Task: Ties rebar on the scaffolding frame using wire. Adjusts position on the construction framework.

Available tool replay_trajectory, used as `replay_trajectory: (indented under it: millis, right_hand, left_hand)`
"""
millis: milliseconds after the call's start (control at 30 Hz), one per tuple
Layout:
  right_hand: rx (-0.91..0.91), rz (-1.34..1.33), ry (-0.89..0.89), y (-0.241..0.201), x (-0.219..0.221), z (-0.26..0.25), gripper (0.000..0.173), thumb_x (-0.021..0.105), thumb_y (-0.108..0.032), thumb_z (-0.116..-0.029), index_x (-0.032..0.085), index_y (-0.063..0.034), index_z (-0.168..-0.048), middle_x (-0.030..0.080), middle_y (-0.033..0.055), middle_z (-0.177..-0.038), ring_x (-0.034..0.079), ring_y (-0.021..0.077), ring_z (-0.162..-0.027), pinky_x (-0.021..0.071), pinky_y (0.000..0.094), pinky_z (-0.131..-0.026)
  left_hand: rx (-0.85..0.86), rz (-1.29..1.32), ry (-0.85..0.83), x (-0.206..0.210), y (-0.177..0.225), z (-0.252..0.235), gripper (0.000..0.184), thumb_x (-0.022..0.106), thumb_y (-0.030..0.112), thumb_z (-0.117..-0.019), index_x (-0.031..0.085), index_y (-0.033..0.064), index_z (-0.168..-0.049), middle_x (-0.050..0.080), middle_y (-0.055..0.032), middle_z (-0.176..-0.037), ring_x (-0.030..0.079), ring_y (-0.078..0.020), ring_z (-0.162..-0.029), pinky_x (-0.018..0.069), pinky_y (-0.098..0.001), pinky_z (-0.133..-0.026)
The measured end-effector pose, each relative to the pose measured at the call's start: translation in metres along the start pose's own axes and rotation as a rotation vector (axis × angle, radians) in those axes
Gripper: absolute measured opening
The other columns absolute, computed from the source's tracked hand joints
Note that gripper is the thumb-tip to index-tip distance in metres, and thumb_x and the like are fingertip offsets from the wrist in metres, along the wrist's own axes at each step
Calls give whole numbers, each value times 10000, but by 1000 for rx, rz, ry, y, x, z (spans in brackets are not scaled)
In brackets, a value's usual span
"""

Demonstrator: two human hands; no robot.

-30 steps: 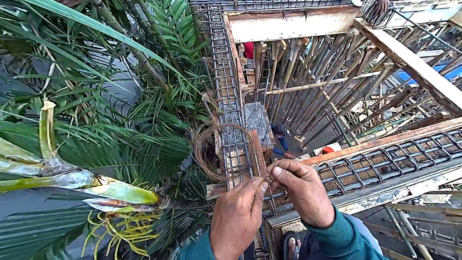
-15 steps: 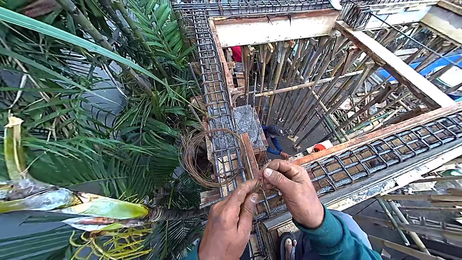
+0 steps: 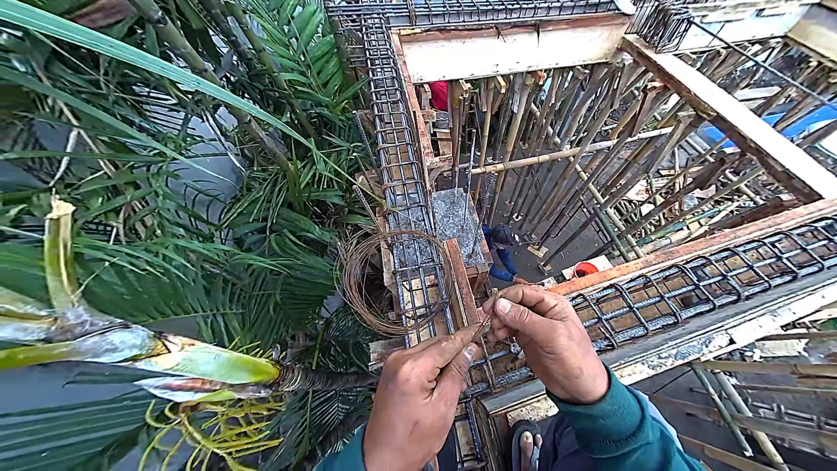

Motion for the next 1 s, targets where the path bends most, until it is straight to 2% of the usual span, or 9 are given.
replay_trajectory:
  millis: [267, 433, 533, 633, 700, 767, 833, 900, 1000]
  right_hand:
    - [31, 6, 5, 0, -1, 0, 206, 544, -22, -990, 735, 25, -930, 716, 68, -804, 676, 108, -715, 594, 266, -735]
    - [22, 65, 22, 1, 4, -1, 187, 561, -26, -997, 734, 42, -985, 716, 49, -819, 671, 95, -723, 594, 265, -724]
    - [24, 128, 51, 2, 8, 1, 178, 590, -39, -996, 726, 59, -1054, 725, 57, -869, 678, 90, -748, 595, 263, -741]
    - [27, 165, 93, 5, 9, 0, 157, 607, -40, -987, 733, 45, -1027, 723, 40, -837, 672, 71, -722, 586, 241, -713]
    - [11, 246, 97, 6, 9, 0, 176, 589, -70, -1002, 738, 22, -1016, 712, 26, -809, 666, 66, -715, 577, 239, -705]
    - [-69, 400, 97, 5, 9, 2, 211, 568, -116, -1015, 748, -6, -1016, 725, 21, -841, 676, 61, -743, 574, 237, -711]
    - [-246, 583, 101, -1, 12, 6, 227, 560, -118, -1018, 757, -5, -1016, 733, 44, -910, 692, 61, -805, 591, 231, -754]
    - [-457, 749, 127, -7, 18, 10, 220, 571, -105, -1002, 766, -5, -992, 738, 65, -919, 686, 62, -833, 571, 210, -762]
    - [-590, 826, 169, -13, 22, 14, 217, 578, -103, -992, 771, -4, -991, 743, 72, -924, 695, 75, -861, 576, 208, -779]
  left_hand:
    - [2, -90, -3, 5, -3, 2, 267, 569, 193, -1032, 775, 58, -1133, 755, 31, -865, 639, 33, -644, 544, -132, -581]
    - [16, -172, 16, 0, -3, 1, 277, 554, 192, -1016, 786, 77, -1115, 765, 26, -883, 681, 34, -750, 573, -138, -721]
    - [9, -374, 0, -3, 3, 0, 294, 534, 166, -1009, 785, 68, -1125, 775, -41, -894, 709, -62, -748, 581, -228, -721]
    - [66, -562, -11, 1, 5, 3, 320, 515, 142, -995, 777, 51, -1154, 775, -114, -894, 745, -216, -735, 595, -380, -650]
    - [92, -602, -8, 2, 4, 5, 323, 512, 140, -988, 780, 55, -1147, 774, -122, -891, 749, -237, -734, 593, -397, -633]
    - [60, -536, -14, 2, 2, 4, 318, 512, 151, -995, 787, 66, -1131, 778, -91, -888, 738, -176, -734, 589, -342, -662]
    - [-59, -379, -37, -1, 2, 1, 285, 540, 160, -998, 786, 74, -1115, 771, -25, -864, 708, -61, -731, 582, -239, -703]
    - [-248, -154, -51, -2, 1, -2, 239, 570, 146, -997, 776, 83, -1102, 714, 71, -779, 615, 39, -635, 515, -143, -603]
    - [-436, 190, -33, 2, -2, -4, 223, 553, 83, -1001, 763, 68, -1076, 622, 98, -671, 455, 17, -473, 365, -148, -425]
Point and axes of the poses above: each hand's wrist, its own z-axis away from the middle knuckle, its own x-axis out of the palm, y = z × x, the point moved 4 cm from there along -z, towards the middle knuckle
